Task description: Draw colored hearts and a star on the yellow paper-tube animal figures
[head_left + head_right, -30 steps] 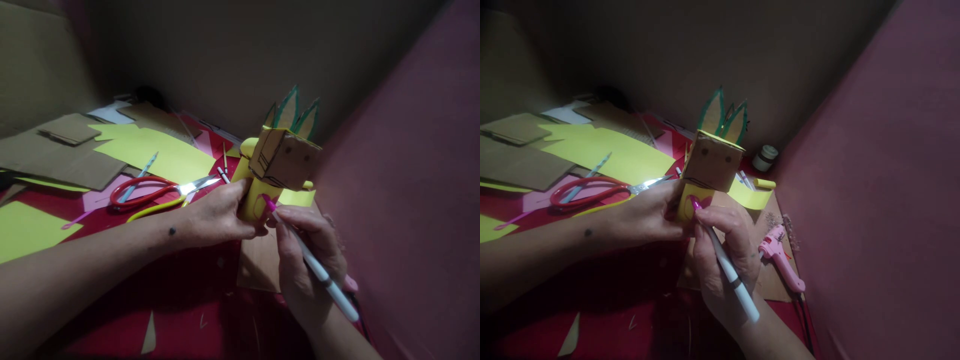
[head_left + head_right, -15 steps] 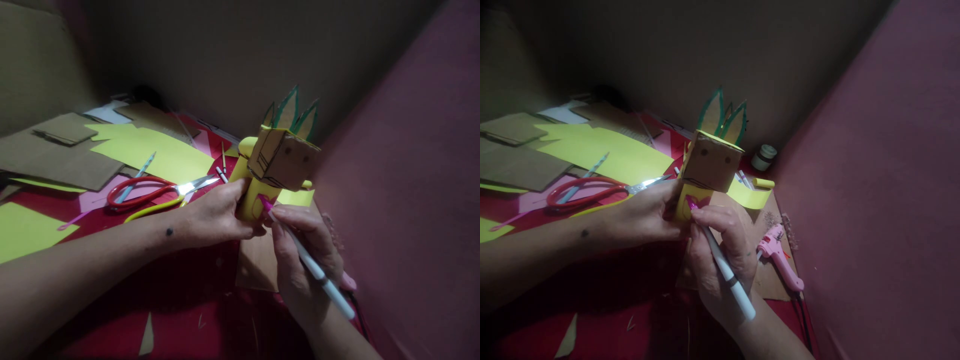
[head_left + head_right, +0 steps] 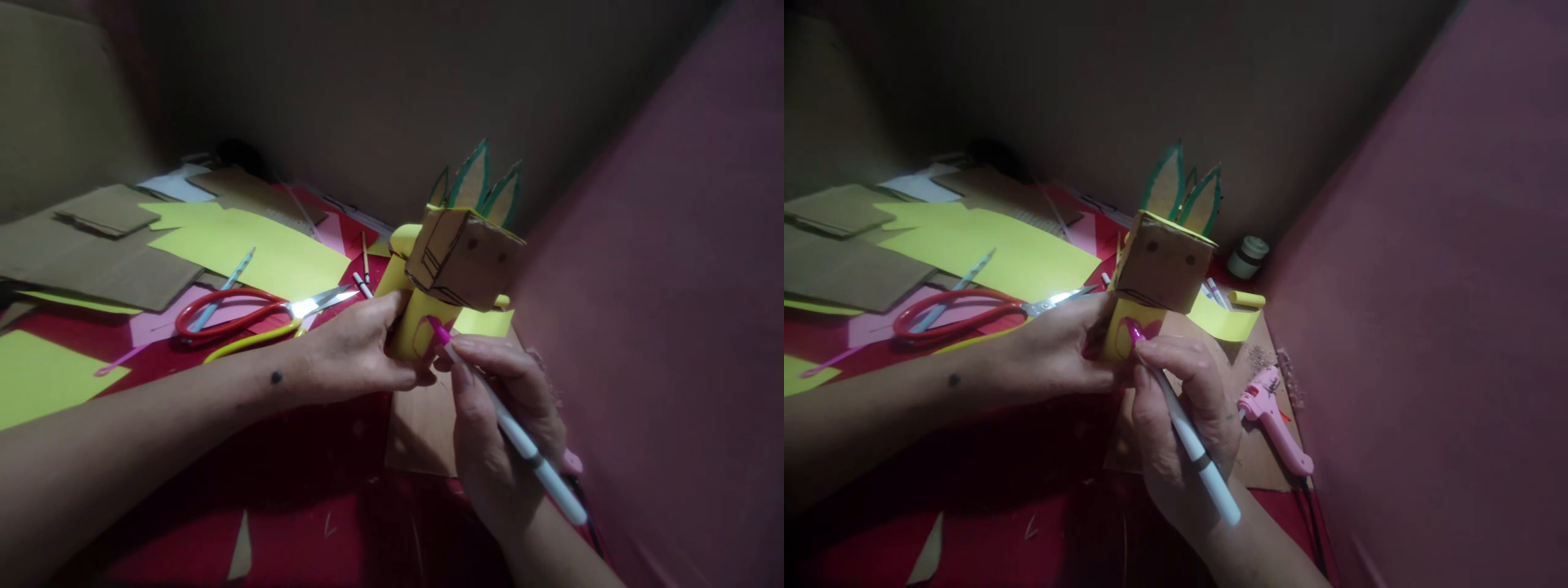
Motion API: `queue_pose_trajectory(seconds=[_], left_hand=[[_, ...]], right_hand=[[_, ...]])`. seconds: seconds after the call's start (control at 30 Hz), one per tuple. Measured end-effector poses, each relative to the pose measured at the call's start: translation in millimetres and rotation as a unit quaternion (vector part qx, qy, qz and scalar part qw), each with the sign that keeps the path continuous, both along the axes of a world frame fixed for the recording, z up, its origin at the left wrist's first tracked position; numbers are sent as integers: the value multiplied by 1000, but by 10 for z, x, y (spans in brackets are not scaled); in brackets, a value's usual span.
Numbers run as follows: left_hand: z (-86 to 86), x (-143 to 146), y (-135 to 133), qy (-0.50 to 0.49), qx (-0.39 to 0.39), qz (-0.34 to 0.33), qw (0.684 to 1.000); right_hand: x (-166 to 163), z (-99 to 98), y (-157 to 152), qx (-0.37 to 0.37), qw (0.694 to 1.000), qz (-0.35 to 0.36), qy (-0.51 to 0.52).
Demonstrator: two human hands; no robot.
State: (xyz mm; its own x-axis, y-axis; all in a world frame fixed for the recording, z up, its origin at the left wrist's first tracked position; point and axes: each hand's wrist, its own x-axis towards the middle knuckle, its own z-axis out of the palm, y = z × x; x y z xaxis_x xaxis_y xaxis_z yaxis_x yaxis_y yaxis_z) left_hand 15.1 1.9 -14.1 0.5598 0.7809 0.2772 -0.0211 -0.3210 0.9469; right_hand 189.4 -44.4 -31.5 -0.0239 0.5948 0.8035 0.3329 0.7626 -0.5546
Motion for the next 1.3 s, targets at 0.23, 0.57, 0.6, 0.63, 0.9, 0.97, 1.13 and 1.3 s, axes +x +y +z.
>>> queue_pose_trajectory(seconds=[0.23, 0.57, 0.6, 0.63, 0.9, 0.97, 1.13, 1.3], left_hand=[[13, -7, 5, 12, 15, 0, 1000], [-28, -18, 13, 5, 29, -6, 1000], [-29, -19, 14, 5, 28, -5, 1000], [-30, -19, 14, 7, 25, -2, 1000], [-33, 4, 20, 11, 17, 14, 1000], [-19, 4, 22, 17, 16, 14, 1000], [-5, 4, 19, 12, 14, 10, 1000], [-7, 5, -9, 8, 5, 25, 1000]], right_hand=[[0, -44, 15, -9, 999, 11, 31], [-2, -28, 13, -9, 1000, -2, 29], [0, -19, 12, -5, 1000, -2, 21], [0, -10, 11, -2, 1000, 1, 12], [-12, 7, -12, 1, 1000, 5, -3], [-10, 5, -16, -2, 1000, -2, 0], [-4, 16, -12, 1, 1000, 22, -15], [-8, 19, 3, -2, 999, 35, -15]])
